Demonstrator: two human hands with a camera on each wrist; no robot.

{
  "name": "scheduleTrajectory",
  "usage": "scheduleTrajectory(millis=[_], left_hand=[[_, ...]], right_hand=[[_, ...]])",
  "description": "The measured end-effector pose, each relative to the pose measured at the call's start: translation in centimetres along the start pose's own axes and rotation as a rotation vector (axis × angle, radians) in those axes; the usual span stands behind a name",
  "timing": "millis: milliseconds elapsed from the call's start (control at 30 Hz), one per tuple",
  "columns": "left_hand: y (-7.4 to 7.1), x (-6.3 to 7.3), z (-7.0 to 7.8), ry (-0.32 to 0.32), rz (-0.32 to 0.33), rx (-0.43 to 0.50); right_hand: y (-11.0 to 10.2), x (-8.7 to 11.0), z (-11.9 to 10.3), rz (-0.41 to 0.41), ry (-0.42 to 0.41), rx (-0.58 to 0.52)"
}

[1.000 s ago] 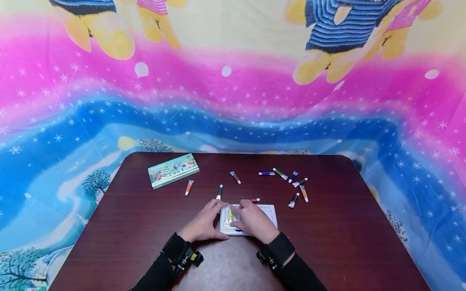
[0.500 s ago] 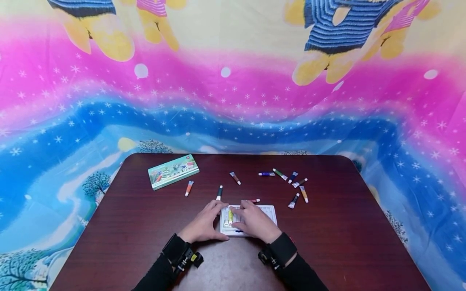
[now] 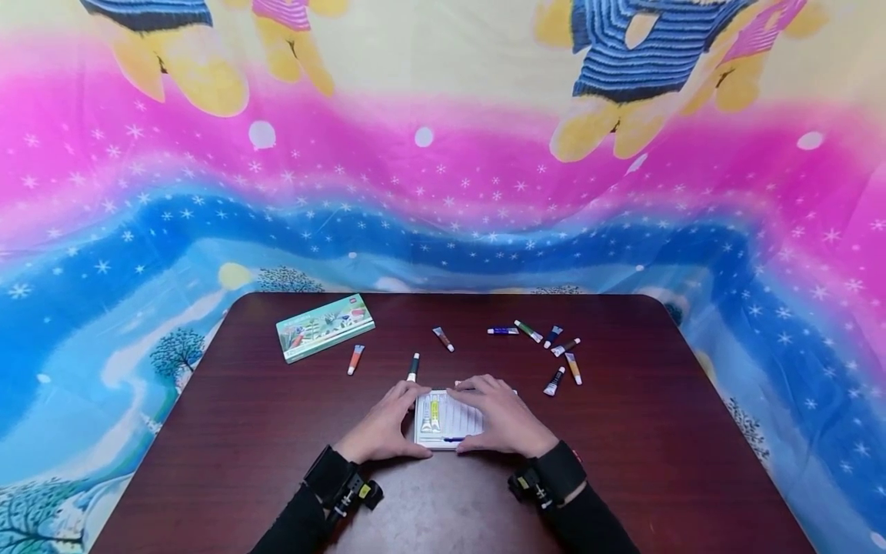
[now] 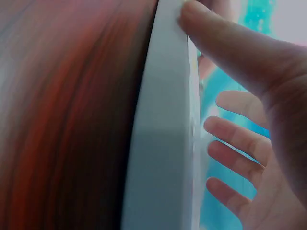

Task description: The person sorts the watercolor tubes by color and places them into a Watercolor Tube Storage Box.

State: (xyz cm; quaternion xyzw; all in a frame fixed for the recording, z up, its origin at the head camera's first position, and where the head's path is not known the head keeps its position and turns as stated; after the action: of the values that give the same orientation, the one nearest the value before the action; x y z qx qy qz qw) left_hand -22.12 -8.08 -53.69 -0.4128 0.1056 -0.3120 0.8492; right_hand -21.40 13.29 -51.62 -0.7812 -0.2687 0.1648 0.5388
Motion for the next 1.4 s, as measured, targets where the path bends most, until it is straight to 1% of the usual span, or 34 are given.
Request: scheduleTrajectory(millis=[133,367,533,733,867,933,967,1000,1067,1133,1167,1200,1233,1300,1333,1400], left_hand=[[0.0,0.0,-0.1,-0.017,-0.005,0.008],[0.0,0.0,-0.1,-0.033,-0.006,-0.008],[0.0,0.0,0.0,-0.027,-0.006,-0.005],[-0.1,0.0,0.0,-0.025,-0.005,0.005],[0.0,0.0,-0.1,-0.036,-0.010,0.000],[0.0,0.0,-0.1,-0.040,-0.009,0.006],[0.0,0.0,-0.1,-0.040,-0.008,0.007],[0.0,0.1,-0.1,-0.040,-0.006,0.009],[0.0,0.1,-0.1,-0.041,-0.004,0.009],[-0.1,0.1,-0.2,-0.043,-0.004,0.009],[-0.1,0.2,-0.2,-0.044,-0.004,0.009],[-0.1,0.2,-0.2,-0.044,-0.005,0.010],[-0.1,0.2,-0.2,-0.044,-0.007,0.009],[-0.1,0.1,-0.1,-0.041,-0.010,0.011],[-0.1,0.1,-0.1,-0.037,-0.010,0.015],[-0.2,0.0,-0.1,-0.026,-0.007,0.018]], right_hand=[[0.0,1.1,1.5,-0.026,0.033,-0.049],[-0.8,3.2,3.7,-0.022,0.083,-0.139],[-1.3,4.5,5.0,-0.024,0.093,-0.202],[-1.3,4.6,5.5,-0.028,0.094,-0.210],[-1.7,4.4,5.9,-0.026,0.074,-0.246],[-2.4,4.4,6.7,0.008,0.078,-0.269],[-2.9,4.5,7.3,0.046,0.094,-0.271],[-3.5,4.5,8.1,0.100,0.117,-0.262],[-5.0,4.8,10.0,0.244,0.196,-0.228],[-6.1,5.5,12.1,0.391,0.314,-0.185],[-6.6,5.9,13.1,0.450,0.378,-0.166],[-6.8,6.3,14.1,0.490,0.439,-0.154],[-6.8,6.8,14.9,0.507,0.499,-0.147],[-6.5,7.4,16.3,0.489,0.602,-0.144],[-6.3,7.7,16.8,0.468,0.640,-0.146],[-5.9,7.9,17.4,0.418,0.686,-0.155]])
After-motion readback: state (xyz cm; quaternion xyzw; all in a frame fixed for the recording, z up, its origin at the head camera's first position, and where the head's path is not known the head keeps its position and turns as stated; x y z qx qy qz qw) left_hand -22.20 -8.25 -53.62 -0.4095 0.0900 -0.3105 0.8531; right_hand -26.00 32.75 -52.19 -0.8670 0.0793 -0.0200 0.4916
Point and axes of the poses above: each hand's wrist, its own x-axis away from the middle knuckle, its own y-axis out of the palm, z = x × y, the point moved 5 cm from there along -x, towards the middle knuckle, and after that the axes turned 7 degrees about -z, right-handed, at the moved point
